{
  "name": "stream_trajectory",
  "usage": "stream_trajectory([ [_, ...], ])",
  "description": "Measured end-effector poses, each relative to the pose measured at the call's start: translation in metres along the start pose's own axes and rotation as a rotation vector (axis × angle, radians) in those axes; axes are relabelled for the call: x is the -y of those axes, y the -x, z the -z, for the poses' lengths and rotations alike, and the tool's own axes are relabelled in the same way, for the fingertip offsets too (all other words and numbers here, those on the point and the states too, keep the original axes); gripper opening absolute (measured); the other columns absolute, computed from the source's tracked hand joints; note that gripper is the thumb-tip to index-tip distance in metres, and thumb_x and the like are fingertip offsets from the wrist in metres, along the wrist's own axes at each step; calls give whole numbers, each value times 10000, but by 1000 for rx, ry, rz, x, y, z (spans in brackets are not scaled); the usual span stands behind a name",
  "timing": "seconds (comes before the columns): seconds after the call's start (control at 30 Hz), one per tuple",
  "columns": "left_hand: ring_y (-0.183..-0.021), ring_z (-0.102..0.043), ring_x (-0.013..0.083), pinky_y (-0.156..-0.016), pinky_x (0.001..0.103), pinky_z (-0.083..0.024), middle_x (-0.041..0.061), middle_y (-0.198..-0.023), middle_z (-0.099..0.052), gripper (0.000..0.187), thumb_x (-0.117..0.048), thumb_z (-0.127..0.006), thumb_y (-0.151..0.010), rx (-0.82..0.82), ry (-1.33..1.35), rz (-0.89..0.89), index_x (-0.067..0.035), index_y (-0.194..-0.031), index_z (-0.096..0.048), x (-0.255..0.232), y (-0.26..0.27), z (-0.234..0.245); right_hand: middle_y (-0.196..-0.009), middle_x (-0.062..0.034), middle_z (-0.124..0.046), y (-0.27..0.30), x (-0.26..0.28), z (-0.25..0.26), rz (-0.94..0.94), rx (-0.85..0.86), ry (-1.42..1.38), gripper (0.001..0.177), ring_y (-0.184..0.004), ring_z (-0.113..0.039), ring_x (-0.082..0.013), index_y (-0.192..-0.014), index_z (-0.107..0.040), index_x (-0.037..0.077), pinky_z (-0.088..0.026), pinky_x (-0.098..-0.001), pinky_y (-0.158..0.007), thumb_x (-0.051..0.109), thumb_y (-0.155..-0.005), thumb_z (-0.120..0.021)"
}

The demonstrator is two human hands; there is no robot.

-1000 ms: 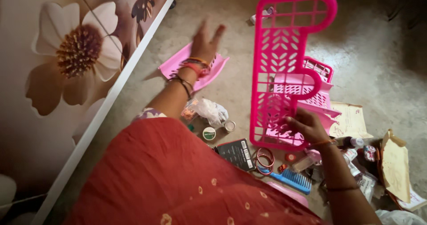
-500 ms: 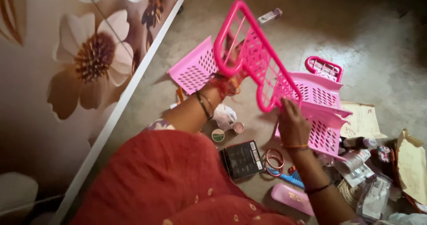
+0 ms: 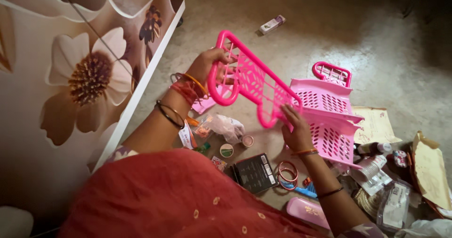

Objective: The person disassembles a pink plastic three-tier organizer by hand. They remove items from the baskets, then detach the baskets and frame components one by one, placing them on the floor.

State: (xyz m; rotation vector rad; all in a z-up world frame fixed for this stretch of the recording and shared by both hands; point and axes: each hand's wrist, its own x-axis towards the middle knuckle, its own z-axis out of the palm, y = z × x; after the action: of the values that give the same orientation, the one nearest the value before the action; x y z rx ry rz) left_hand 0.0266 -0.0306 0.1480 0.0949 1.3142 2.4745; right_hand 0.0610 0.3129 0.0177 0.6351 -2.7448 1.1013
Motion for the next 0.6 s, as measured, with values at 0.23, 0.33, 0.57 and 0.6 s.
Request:
stream_trajectory([
  [0.23, -1256, -653, 401, -844, 506, -627, 236, -1605, -373, 545, -71, -460, -895, -38, -305, -208, 110, -1408, -426, 4, 14, -51, -1764, -57, -125, -37, 72, -16, 167, -28, -158, 579, -1635, -79, -237, -1667, -228, 191, -27, -511, -1324, 402, -1133, -299],
  [0.33, -1208, -665, 407, -870, 450, -658, 328, -1478, -500, 642, -36, -450, -875, -106, -210, -144, 16, -1509, -360, -15, 21, -62, -1760, -76, -96, -58, 79, -8, 176, -141, 76, 671, -1627, -42, -212, -1676, -191, 153, 91, -493, -1286, 493, -1100, -239],
  [0.57, -1114, -731, 356, -811, 407, -670, 252, -1338, -645, 627, -26, -457, -888, -112, -185, -134, 2, -1511, -394, -2, 28, -79, -1759, -63, -127, -46, 16, 16, 162, -168, 196, 653, -1632, -32, -209, -1673, -164, 140, 20, -459, -1327, 512, -1138, -186],
  [0.6, -1095, -732, 358, -803, 406, -665, 251, -1327, -651, 600, -36, -475, -911, -121, -204, -118, 5, -1505, -409, 0, 28, -79, -1752, -65, -139, -38, 3, 14, 176, -148, 224, 651, -1631, -39, -208, -1668, -173, 144, 18, -454, -1323, 518, -1136, -204],
])
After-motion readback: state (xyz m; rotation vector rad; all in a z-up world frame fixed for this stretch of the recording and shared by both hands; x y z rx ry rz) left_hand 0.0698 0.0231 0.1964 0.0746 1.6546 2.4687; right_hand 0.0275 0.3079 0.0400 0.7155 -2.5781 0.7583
